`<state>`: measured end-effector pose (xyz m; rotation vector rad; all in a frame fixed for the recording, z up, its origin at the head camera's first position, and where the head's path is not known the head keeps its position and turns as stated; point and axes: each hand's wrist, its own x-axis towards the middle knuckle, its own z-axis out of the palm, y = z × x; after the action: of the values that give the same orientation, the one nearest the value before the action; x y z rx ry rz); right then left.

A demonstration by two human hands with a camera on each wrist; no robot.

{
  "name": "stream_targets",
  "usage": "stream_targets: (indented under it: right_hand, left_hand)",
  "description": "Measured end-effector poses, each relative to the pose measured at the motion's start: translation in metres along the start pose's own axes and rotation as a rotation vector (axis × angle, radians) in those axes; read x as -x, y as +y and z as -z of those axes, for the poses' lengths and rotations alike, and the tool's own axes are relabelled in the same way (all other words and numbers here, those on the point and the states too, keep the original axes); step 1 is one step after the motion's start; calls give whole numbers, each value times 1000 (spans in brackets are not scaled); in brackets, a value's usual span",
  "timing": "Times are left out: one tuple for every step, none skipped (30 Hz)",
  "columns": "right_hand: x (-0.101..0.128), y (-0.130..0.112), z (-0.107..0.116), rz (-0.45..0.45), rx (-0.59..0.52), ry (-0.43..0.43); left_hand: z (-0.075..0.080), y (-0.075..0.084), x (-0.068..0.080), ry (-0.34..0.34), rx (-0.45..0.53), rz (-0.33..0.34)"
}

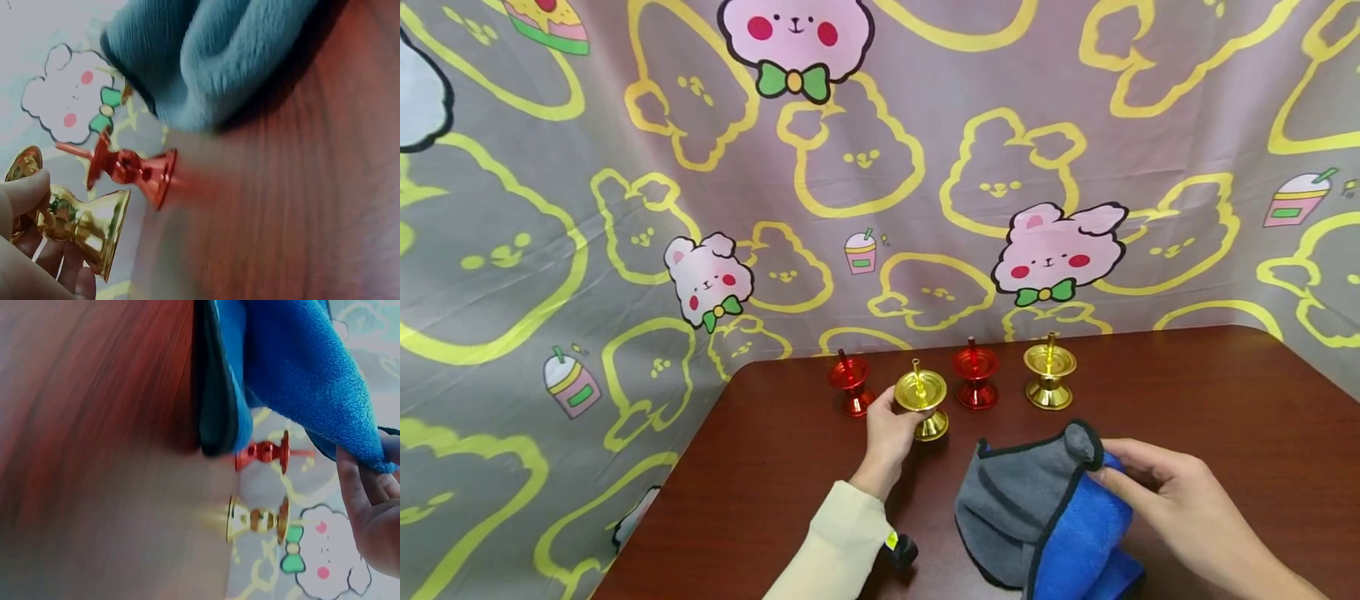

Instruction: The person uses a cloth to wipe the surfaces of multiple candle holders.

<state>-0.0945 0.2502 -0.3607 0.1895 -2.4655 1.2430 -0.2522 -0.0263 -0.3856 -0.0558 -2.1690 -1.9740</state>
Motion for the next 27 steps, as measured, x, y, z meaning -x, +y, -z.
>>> stream_targets:
  right_hand:
    - [2,3,3,-15,14,2]
    - [3,6,7,-34,31,6]
    - [5,10,11,-50,52,13]
    - [7,13,14,-62,73,23]
    - [9,16,18,-75,90,31]
    - [11,19,22,-83,101,43]
    - [13,22,26,-91,115,54]
    - [15,25,29,-93,128,69]
    - [17,27,33,-99,135,82]
    - [18,30,36,-98,139,100]
    - [20,32,38,-100,140,116]
    - [21,35,40,-94,139,137]
    - [23,38,42,-89,138,154]
    - [24,41,43,-77,126,172]
    - [26,44,44,-60,99,193]
    - [27,48,45,-35,82,216]
    - [28,51,47,-7,60,231]
    - [30,55,50,27,34,244]
    - [31,58,52,49,6,253]
    - [32,61,56,70,-21,262]
    - [32,64,59,91,-53,268]
    - [33,66,63,102,-78,269]
    - [33,68,68,107,-105,266]
    - [33,71,71,107,-128,268]
    - [33,74,74,103,-137,269]
    - [33,77,77,102,-150,270]
    - [33,80,80,93,-161,270]
  left_hand:
    - [-1,-2,-3,9,-2,5]
    - [-3,-4,-6,17,0,9]
    - [-5,-6,-9,26,3,19]
    - [-6,-8,-12,35,5,24]
    - [-8,-10,-16,46,1,30]
    - [-9,-11,-19,56,0,30]
    - [-10,-12,-22,66,-2,33]
    - [-11,-13,-25,76,-3,38]
    - [-12,-14,-28,84,-4,44]
    - [-13,-16,-31,91,-5,50]
    - [-14,-17,-34,99,-11,51]
    - [-14,-18,-37,105,-14,54]
    - [-14,-19,-39,110,-18,58]
    - [-15,-21,-42,115,-21,59]
    - [-15,-22,-44,120,-28,59]
    - [-15,-22,-45,125,-34,54]
    - [-15,-23,-47,129,-41,51]
    - [-16,-23,-48,132,-41,51]
    - [-16,-23,-50,133,-40,47]
    - [-17,-24,-51,134,-36,45]
    - [-18,-24,-53,136,-32,44]
    - [-19,-23,-54,137,-27,43]
    - [-20,-24,-55,138,-22,43]
    - [-21,-24,-56,138,-16,42]
    - [-23,-24,-57,138,-10,43]
    - [-24,-25,-58,136,-6,45]
    - [-25,-25,-58,135,-4,45]
